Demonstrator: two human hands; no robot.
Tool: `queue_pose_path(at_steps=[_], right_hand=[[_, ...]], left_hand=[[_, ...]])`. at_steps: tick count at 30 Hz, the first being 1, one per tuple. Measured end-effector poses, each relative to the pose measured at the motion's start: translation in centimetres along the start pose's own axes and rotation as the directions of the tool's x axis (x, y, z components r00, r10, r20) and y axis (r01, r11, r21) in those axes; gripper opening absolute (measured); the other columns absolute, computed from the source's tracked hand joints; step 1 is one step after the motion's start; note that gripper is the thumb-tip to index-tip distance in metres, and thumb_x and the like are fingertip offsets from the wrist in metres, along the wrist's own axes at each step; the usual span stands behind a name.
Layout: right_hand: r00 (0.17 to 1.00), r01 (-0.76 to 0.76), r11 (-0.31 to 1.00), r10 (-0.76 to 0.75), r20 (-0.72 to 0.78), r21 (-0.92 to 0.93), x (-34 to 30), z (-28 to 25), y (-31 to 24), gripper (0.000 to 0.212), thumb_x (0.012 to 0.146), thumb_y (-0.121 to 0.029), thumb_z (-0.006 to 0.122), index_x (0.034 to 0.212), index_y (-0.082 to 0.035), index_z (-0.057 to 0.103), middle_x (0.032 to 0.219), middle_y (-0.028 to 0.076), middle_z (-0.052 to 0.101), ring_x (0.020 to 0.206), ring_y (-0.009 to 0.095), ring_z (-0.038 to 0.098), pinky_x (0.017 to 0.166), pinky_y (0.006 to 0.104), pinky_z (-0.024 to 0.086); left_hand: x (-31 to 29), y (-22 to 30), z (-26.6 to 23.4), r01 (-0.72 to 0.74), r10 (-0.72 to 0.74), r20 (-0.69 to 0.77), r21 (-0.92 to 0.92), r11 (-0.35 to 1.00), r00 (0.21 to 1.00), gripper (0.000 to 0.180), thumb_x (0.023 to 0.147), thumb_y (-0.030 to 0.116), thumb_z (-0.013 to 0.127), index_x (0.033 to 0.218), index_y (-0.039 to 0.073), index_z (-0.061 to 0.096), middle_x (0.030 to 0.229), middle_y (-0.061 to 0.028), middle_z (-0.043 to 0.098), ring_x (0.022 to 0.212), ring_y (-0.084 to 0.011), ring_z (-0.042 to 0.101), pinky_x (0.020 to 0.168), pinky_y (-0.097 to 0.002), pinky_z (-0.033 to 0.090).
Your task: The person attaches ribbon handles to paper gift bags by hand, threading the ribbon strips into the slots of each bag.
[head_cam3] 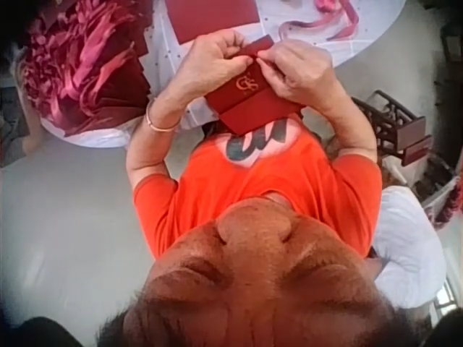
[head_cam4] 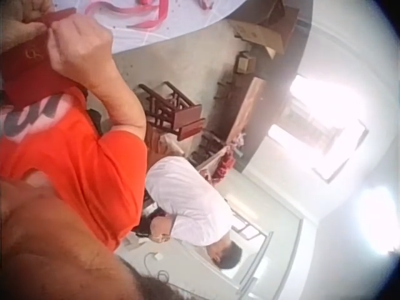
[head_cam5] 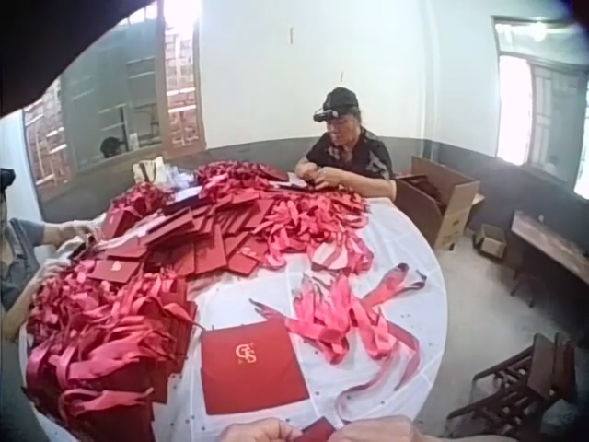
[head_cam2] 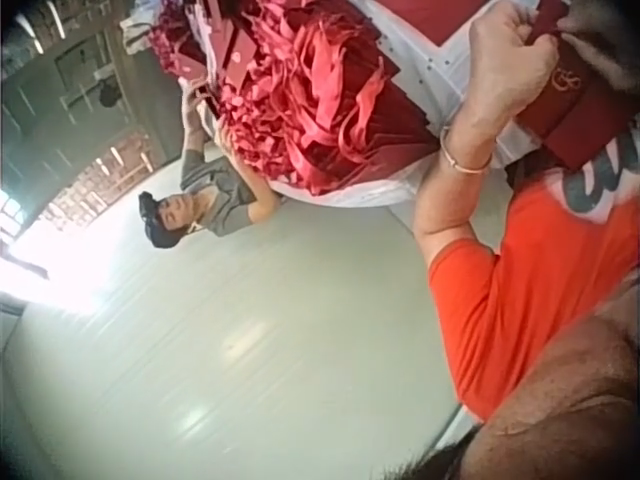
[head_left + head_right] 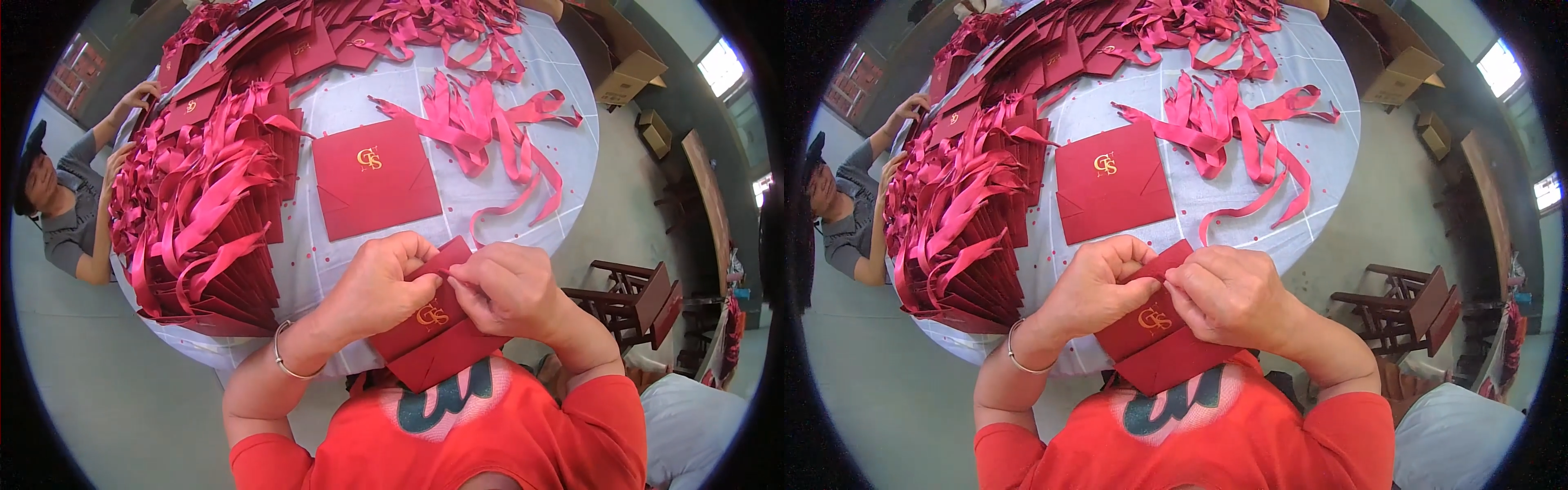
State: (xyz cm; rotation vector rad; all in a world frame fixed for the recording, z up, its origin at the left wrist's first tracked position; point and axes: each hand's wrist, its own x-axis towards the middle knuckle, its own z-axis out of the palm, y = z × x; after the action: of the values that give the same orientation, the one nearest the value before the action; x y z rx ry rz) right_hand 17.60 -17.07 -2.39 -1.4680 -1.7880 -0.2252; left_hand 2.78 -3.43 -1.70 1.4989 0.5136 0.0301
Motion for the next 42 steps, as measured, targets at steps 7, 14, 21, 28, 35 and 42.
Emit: queue_pose_path(at_steps=[7,14,21,28,35,42], right_hand=[[0.966,0.020,0.968,0.045,0.256,-0.249,1.5,-1.0,-2.1,0.016,0.068,0.000,0.069,0.079,-0.004,0.058,0.068,0.007,0.054,0.059,0.022,0.058,0.047,0.0325,0.047],[0.906,0.204,0.891,-0.014,0.423,-0.406,2.4,-1.3,-2.8,0.012,0.065,-0.012,0.060,0.072,-0.006,0.051,0.065,0.004,0.047,0.059,0.016,0.056,0.043,0.0273,0.045],[0.861,0.146,0.963,-0.010,0.509,-0.228,3.8,-1.9,-1.6,0.010,0.069,-0.012,0.061,0.074,-0.005,0.057,0.070,0.007,0.057,0.061,0.019,0.059,0.048,0.0323,0.050],[0.862,0.027,0.994,0.031,0.506,-0.107,3.3,-1.2,-0.4,0.011,0.073,-0.012,0.061,0.077,-0.002,0.059,0.073,0.011,0.060,0.067,0.027,0.063,0.050,0.0393,0.050],[0.910,-0.227,0.919,0.082,0.407,0.324,3.4,-2.6,1.4,0.020,0.070,-0.017,0.070,0.083,-0.004,0.061,0.087,0.014,0.060,0.082,0.031,0.062,0.070,0.0418,0.050],[0.720,-0.526,0.764,0.166,0.674,0.373,6.0,-2.3,4.7,0.020,0.076,-0.011,0.060,0.091,0.001,0.067,0.085,0.014,0.069,0.077,0.023,0.065,0.067,0.0379,0.050]], left_hand=[[-0.1,-0.7,0.1,-0.149,0.155,-0.028,0.147,0.978,0.988,0.011,0.088,-0.003,0.061,0.098,-0.003,0.058,0.084,0.0003,0.063,0.078,-0.0028,0.055,0.065,-0.0200,0.047],[0.1,-0.9,0.0,-0.139,0.145,0.004,0.294,0.946,0.989,0.012,0.091,-0.002,0.059,0.102,-0.004,0.055,0.089,-0.0055,0.067,0.085,-0.0056,0.060,0.067,-0.0225,0.049],[0.5,-2.2,0.0,-0.126,0.122,0.034,0.130,0.984,0.992,0.012,0.089,-0.003,0.061,0.100,-0.005,0.056,0.091,-0.0055,0.066,0.085,-0.0095,0.063,0.069,-0.0238,0.051],[0.3,0.0,0.5,-0.087,0.100,-0.076,0.164,0.983,0.992,0.016,0.084,-0.007,0.060,0.099,-0.005,0.057,0.088,-0.0086,0.066,0.085,-0.0129,0.065,0.072,-0.0252,0.052],[-0.7,0.1,0.7,-0.222,0.221,-0.065,0.000,0.975,0.973,0.017,0.087,-0.011,0.052,0.104,-0.009,0.053,0.097,-0.0126,0.065,0.094,-0.0147,0.064,0.080,-0.0247,0.050],[-1.4,0.0,2.3,-0.286,0.371,-0.110,0.450,0.846,0.922,0.012,0.088,-0.007,0.058,0.099,-0.004,0.054,0.082,-0.0014,0.059,0.070,-0.0029,0.053,0.060,-0.0171,0.040]])
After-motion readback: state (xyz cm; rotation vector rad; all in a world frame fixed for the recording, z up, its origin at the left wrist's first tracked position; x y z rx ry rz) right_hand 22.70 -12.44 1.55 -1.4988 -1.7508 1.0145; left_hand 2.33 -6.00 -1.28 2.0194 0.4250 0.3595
